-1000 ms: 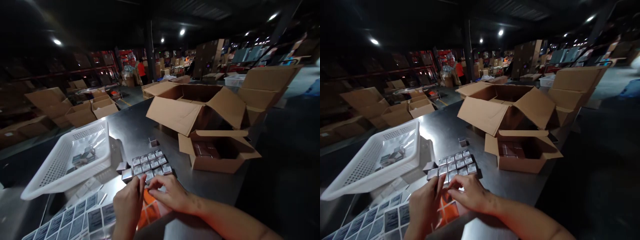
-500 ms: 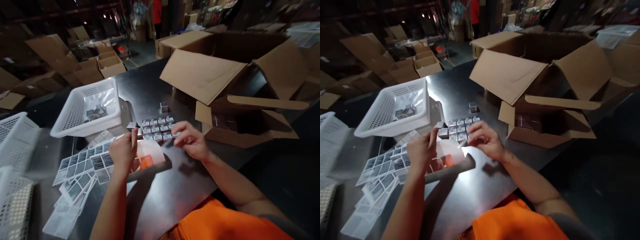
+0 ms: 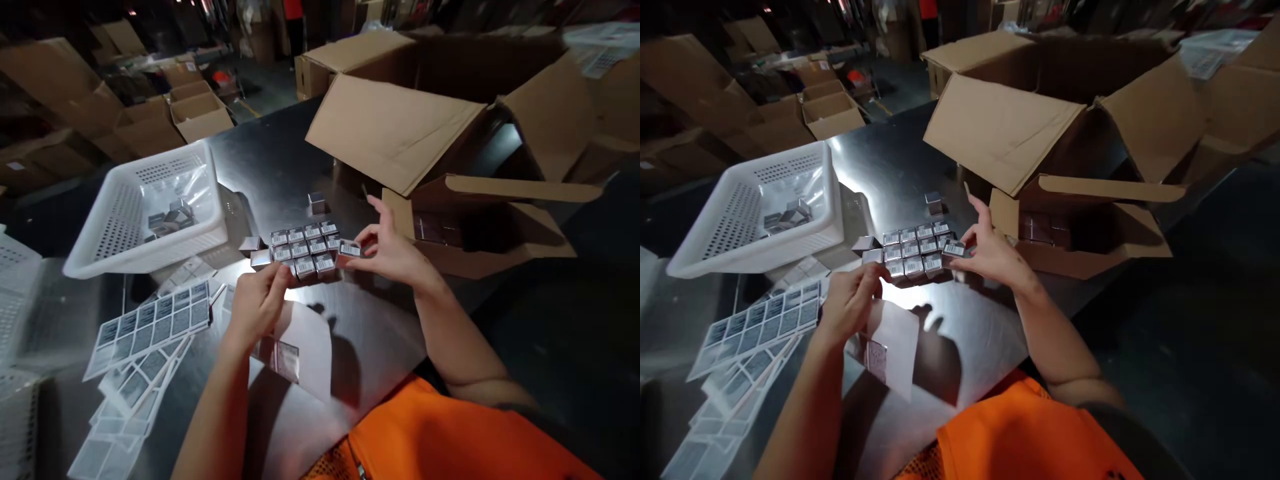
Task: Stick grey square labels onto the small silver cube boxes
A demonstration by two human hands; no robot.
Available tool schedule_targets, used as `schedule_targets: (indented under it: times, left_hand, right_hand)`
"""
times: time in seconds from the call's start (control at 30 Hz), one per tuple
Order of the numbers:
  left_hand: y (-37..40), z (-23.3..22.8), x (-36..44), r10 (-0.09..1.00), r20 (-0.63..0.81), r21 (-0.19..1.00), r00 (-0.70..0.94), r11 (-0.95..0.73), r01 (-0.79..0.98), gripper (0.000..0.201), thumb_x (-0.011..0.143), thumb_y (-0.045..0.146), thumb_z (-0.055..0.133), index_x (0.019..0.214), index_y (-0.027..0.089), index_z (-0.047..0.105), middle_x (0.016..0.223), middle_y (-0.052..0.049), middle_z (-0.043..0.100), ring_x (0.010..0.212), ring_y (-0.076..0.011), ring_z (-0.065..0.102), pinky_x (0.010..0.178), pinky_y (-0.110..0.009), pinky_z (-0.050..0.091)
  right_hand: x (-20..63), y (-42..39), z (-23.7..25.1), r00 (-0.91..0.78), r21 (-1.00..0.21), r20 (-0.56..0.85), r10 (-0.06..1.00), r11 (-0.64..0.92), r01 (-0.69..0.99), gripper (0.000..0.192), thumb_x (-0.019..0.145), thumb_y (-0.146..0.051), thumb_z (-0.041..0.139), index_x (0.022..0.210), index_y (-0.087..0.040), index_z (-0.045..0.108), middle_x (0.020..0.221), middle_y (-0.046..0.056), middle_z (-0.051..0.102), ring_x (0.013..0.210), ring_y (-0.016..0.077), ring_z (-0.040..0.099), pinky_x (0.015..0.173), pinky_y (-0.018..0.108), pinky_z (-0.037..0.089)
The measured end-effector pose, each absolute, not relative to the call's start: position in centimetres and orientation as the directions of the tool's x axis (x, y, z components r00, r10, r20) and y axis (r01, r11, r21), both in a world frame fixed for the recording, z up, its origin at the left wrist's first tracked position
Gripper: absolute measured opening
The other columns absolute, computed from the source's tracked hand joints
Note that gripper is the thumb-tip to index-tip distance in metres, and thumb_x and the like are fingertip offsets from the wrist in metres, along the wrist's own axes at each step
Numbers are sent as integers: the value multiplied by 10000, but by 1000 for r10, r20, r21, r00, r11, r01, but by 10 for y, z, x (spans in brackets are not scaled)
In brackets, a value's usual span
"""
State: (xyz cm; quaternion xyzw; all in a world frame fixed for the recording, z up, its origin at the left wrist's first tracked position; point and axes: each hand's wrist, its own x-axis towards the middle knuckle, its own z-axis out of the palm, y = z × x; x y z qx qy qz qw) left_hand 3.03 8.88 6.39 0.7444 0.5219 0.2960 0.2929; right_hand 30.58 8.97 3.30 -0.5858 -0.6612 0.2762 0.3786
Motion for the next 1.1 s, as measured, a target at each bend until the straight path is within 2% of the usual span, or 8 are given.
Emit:
schedule_targets:
  times: [0.07,0.17,0.23,0.3,0.47,0.63,0.8,1.1]
  left_hand:
    - [88,62,38,953,46,813,301,-211,542,464,918,595,502,915,196,737,638,-11,679,652,-181,640,635,-285,405]
    - [87,57,51,940,-75,911,332,-70,405,664,768,568,733,1299,182,638,896,-45,775,789,-209,695,649,-282,453]
    - [86,54,56,930,-75,952,360,-41,305,752,679,493,833,1327,177,616,994,-63,777,812,-208,702,632,-272,476]
    - [85,51,58,933,-3,966,359,-90,242,633,651,402,873,1214,188,680,1014,-57,770,815,-193,699,625,-256,494]
    - [85,50,53,943,232,875,238,-309,372,590,664,209,854,1232,247,697,1029,-12,760,643,-95,616,464,-174,384]
    - [83,49,52,900,289,769,327,-422,481,597,688,209,866,1258,252,697,986,-11,772,656,-99,644,479,-162,409]
    - [79,49,58,894,226,677,388,-430,597,596,702,151,816,1274,267,694,999,-3,780,636,-102,660,492,-165,442]
    - [76,45,59,887,273,570,373,-461,680,585,695,183,809,1263,273,700,1014,11,786,580,-93,625,598,-196,507]
  right_hand:
    - [301,88,31,-37,-807,416,908,388,446,1162,725,-244,841,1581,-294,58,1002,18,698,885,226,731,810,369,629]
    - [284,86,21,-165,-512,793,586,789,339,937,796,-105,743,1516,-359,200,1124,33,688,1030,221,714,947,418,596]
    - [273,84,17,-269,-324,874,404,898,297,791,809,-44,709,1445,-358,359,1119,36,690,1070,224,702,909,389,607]
    - [268,79,19,-331,-275,872,360,921,277,720,794,-34,722,1391,-338,456,1131,47,684,1102,227,689,882,364,615]
    - [277,67,41,-26,-593,801,598,798,108,604,706,-226,891,1235,-325,616,1350,63,571,1269,265,585,1028,443,574]
    - [279,67,48,87,-855,479,874,487,-178,112,843,-241,799,866,-234,690,852,-11,702,785,112,690,749,233,596]
    - [270,63,45,-109,-984,82,991,63,-168,428,774,-314,853,1135,-232,637,755,-37,686,789,145,700,763,281,601]
    - [261,61,40,-53,-982,-32,998,-41,-184,727,703,-355,880,1254,-256,417,767,-59,698,657,119,661,611,222,516]
